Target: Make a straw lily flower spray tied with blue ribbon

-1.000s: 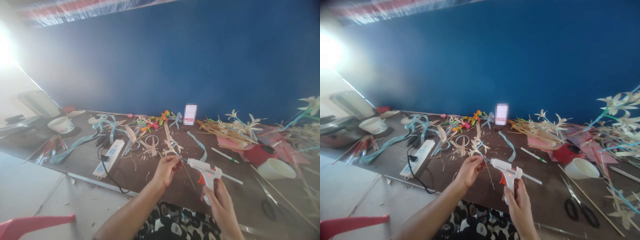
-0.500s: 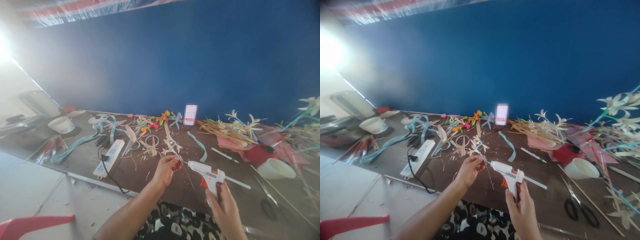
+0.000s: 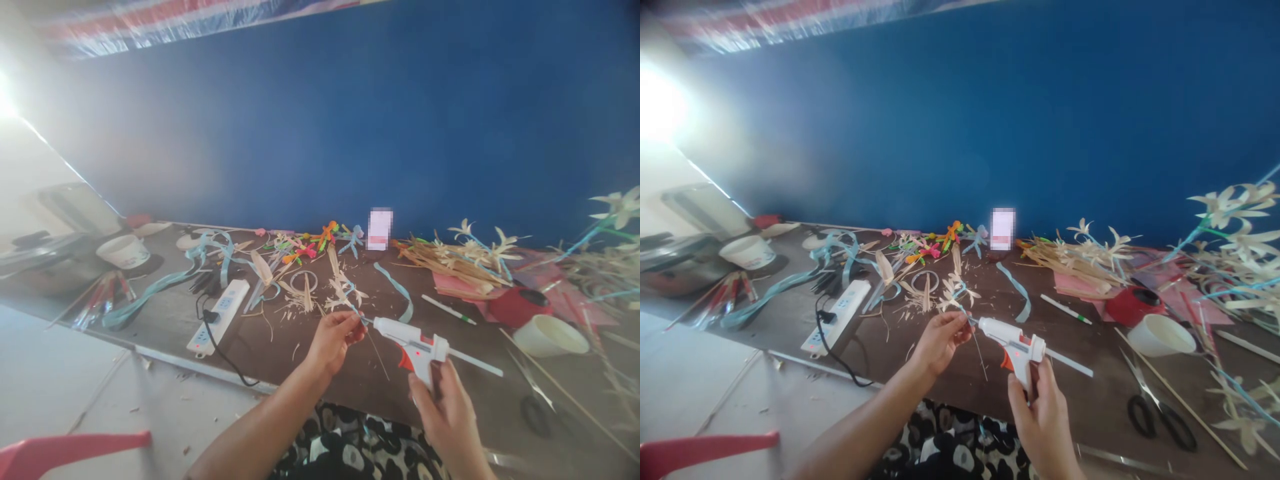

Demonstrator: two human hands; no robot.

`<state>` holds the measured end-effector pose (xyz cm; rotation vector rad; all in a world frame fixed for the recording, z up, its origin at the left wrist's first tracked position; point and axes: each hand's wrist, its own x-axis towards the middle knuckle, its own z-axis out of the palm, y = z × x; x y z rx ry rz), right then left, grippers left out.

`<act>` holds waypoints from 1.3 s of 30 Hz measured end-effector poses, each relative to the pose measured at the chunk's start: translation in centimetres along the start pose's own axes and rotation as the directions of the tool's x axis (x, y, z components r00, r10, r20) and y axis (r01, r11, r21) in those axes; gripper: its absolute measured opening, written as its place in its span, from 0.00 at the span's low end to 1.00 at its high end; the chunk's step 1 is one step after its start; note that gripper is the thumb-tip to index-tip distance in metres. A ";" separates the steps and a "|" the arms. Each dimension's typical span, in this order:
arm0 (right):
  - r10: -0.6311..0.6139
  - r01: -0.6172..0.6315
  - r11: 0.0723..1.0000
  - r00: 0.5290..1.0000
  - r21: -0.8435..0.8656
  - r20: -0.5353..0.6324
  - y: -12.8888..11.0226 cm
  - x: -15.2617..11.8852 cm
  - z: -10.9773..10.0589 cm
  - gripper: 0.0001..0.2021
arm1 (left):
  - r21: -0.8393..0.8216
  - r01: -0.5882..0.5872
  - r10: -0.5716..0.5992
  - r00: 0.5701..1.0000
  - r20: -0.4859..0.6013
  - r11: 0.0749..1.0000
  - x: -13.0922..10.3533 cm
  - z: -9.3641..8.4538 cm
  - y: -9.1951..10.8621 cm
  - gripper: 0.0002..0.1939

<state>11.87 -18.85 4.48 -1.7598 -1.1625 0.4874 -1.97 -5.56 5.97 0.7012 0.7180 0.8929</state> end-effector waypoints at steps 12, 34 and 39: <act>-0.061 0.047 0.975 0.996 -0.217 -0.059 0.1 -0.5 -1.2 0.24 | 0.023 -0.010 0.010 1.000 -0.007 1.000 0.0 -0.1 0.0 0.11; -0.146 0.127 0.943 0.988 -0.308 -0.042 -0.5 -0.1 -0.9 0.24 | 0.021 0.010 -0.010 1.000 -0.011 1.000 -0.1 0.3 -0.1 0.12; -0.138 0.120 0.936 0.990 -0.330 -0.031 -0.4 -0.2 -1.2 0.23 | 0.023 0.011 -0.010 1.000 -0.024 1.000 0.1 0.1 -0.1 0.10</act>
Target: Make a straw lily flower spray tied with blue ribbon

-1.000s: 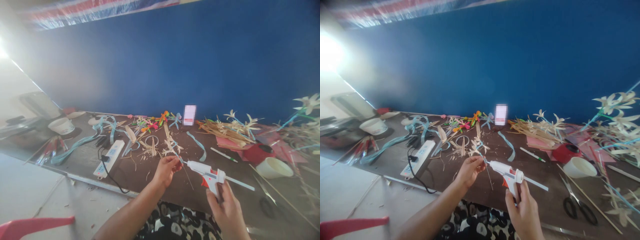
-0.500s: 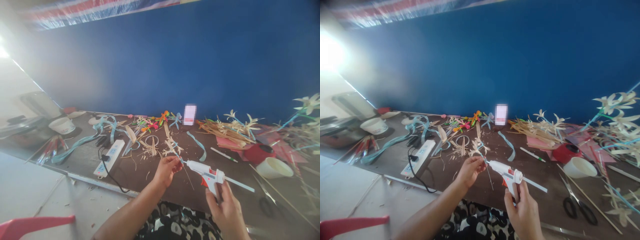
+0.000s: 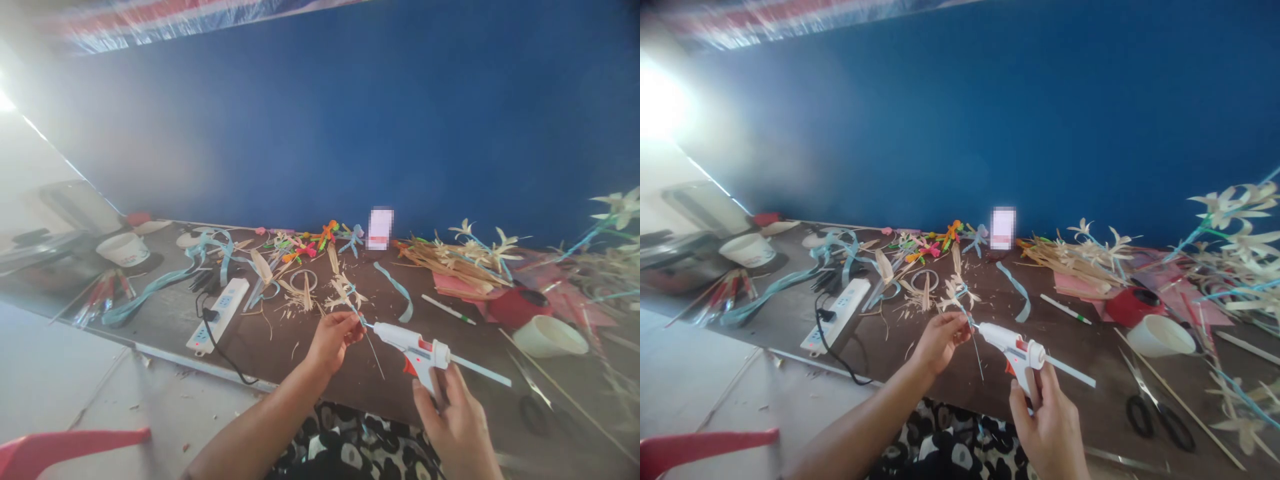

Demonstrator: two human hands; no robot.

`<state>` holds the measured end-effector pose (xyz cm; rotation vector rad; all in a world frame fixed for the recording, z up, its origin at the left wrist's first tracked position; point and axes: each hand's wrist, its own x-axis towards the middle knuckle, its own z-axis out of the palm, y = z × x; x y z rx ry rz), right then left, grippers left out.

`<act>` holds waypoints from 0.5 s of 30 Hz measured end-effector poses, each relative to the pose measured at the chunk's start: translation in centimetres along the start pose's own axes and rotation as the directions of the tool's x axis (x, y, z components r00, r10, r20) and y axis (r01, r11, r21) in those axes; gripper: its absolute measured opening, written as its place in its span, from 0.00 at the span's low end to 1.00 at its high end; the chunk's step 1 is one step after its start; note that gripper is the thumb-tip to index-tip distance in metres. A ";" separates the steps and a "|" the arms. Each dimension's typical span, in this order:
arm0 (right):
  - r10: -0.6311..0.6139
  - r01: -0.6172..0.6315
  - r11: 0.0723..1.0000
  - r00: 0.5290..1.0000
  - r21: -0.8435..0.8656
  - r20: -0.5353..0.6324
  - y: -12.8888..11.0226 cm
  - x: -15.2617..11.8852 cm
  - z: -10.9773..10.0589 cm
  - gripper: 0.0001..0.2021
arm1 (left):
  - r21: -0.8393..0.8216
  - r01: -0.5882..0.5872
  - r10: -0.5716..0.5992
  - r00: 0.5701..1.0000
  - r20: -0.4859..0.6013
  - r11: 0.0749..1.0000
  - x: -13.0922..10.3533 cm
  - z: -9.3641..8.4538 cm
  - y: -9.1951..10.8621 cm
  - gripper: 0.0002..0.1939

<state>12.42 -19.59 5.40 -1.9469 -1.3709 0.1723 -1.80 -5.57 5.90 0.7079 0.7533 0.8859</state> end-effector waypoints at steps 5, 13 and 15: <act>-0.003 0.005 1.000 0.998 0.029 -0.056 0.0 -0.1 -0.2 0.18 | -0.033 0.045 -0.046 0.999 -0.021 0.998 0.1 0.0 0.0 0.09; -0.120 0.117 0.993 0.987 -0.033 -0.106 -0.2 0.1 0.1 0.14 | -0.065 0.085 -0.086 0.996 -0.009 0.994 -0.2 0.2 0.3 0.09; -0.153 0.148 0.988 0.982 -0.053 -0.109 -0.1 0.1 0.3 0.12 | -0.076 0.095 -0.096 0.995 -0.004 0.993 -0.2 0.3 0.3 0.09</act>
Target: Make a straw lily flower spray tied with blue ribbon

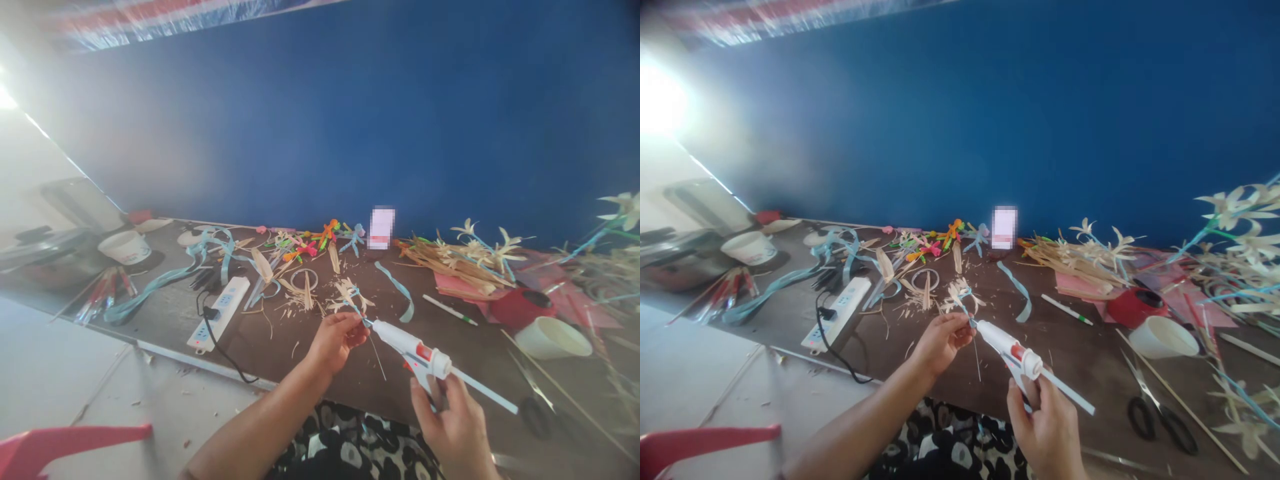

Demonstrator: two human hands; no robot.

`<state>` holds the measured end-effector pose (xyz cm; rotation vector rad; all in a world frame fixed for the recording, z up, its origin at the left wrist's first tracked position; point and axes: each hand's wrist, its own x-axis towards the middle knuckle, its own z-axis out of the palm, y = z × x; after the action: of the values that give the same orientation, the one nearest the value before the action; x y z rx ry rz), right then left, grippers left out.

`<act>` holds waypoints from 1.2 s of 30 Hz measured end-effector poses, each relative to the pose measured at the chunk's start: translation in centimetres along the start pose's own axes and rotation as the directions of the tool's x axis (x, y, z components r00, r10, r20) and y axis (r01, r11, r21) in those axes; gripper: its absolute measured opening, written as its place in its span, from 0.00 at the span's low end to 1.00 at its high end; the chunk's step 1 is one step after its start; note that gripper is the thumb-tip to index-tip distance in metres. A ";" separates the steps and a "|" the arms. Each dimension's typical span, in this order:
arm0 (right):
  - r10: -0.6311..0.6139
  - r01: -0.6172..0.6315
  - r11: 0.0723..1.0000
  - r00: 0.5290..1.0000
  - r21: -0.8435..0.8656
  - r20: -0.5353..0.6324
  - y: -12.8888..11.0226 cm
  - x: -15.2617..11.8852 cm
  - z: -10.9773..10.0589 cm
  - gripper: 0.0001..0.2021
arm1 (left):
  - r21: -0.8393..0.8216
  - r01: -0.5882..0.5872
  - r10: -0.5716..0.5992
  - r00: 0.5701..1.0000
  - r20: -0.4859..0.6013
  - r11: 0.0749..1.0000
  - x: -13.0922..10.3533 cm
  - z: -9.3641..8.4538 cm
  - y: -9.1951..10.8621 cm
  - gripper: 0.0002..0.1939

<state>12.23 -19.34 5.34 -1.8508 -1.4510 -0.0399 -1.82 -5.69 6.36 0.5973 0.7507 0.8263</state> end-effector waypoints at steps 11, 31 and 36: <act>-0.243 0.244 0.969 0.970 -0.040 0.014 1.0 -0.3 -1.1 0.13 | -0.055 0.077 -0.077 0.997 0.000 0.996 0.4 -0.4 -0.1 0.07; -0.188 0.191 0.981 0.976 0.018 -0.113 0.6 -0.3 -1.1 0.12 | -0.035 0.096 -0.096 0.995 -0.005 0.995 -0.1 -0.1 -0.1 0.09; -0.197 0.199 0.980 0.977 0.016 -0.084 0.8 -0.2 -0.8 0.14 | -0.028 0.083 -0.083 0.996 0.031 0.996 -0.3 0.3 -0.4 0.08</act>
<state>13.18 -20.00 5.34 -1.6598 -1.5669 -0.1930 -1.58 -6.19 6.32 0.5477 0.7308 0.7491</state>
